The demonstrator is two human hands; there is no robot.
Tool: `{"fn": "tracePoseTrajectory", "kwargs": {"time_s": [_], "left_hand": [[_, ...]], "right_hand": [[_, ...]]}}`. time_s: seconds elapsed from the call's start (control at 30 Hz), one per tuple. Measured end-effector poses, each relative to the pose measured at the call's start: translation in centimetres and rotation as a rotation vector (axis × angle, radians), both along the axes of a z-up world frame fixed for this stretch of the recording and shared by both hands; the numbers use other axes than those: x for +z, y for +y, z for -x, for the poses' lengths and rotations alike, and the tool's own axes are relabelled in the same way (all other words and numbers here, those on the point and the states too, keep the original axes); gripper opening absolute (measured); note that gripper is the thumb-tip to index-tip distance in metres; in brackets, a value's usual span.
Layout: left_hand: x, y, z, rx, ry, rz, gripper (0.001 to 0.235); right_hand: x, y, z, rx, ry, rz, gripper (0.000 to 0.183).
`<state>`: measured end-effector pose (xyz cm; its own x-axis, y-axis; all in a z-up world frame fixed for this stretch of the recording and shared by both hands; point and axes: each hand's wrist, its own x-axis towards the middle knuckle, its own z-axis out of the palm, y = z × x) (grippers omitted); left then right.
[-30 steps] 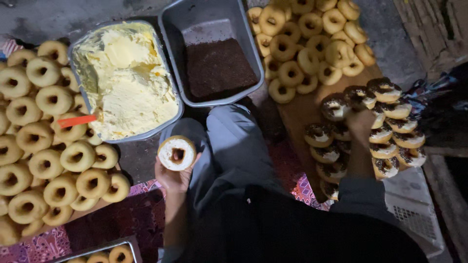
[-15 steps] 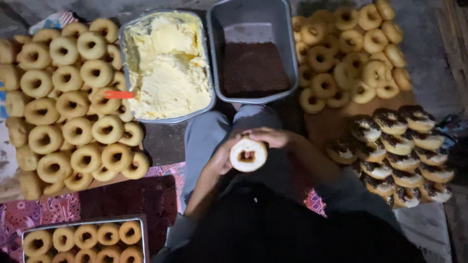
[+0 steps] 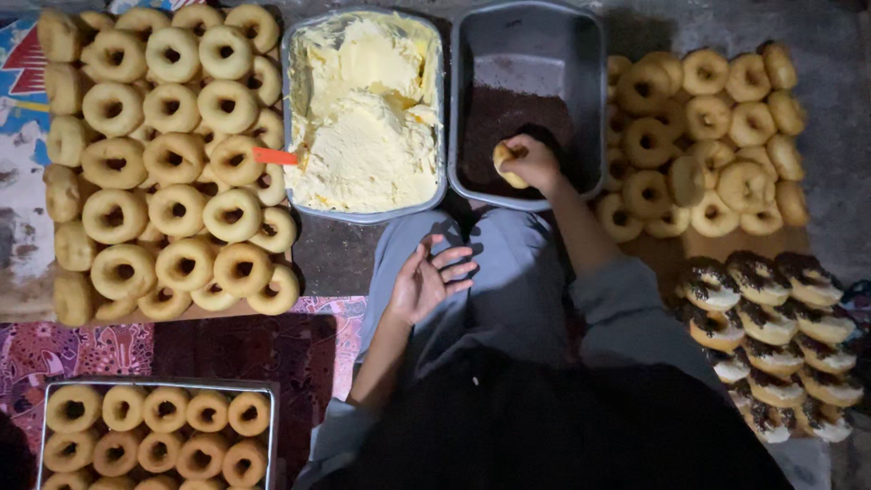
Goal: The person repeatedly picks up plain donuts, inserts a cream filling into the center hole, and places the filled donuts into a tray. The process is continuous and repetitive, with the person handling each donut individually.
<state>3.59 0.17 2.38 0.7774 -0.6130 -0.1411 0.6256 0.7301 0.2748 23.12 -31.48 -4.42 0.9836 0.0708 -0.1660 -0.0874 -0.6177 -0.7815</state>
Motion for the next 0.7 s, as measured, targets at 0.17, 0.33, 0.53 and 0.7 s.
{"fn": "tracePoseTrajectory", "kwargs": {"time_s": [0.17, 0.33, 0.53, 0.7], "left_hand": [[-0.4, 0.2, -0.1, -0.01, -0.005, -0.001, 0.043], [-0.4, 0.2, 0.3, -0.002, -0.002, -0.013, 0.044], [-0.2, 0.5, 0.1, -0.002, -0.007, 0.021, 0.043], [0.0, 0.5, 0.1, -0.007, -0.011, 0.049, 0.043]], "right_hand": [[2.5, -0.2, 1.9, -0.01, -0.038, 0.181, 0.043], [3.7, -6.0, 4.2, -0.214, 0.192, -0.745, 0.037], [5.4, -17.1, 18.3, -0.688, 0.338, -1.396, 0.027], [7.5, -23.7, 29.2, -0.549, 0.017, -1.521, 0.02]]}}
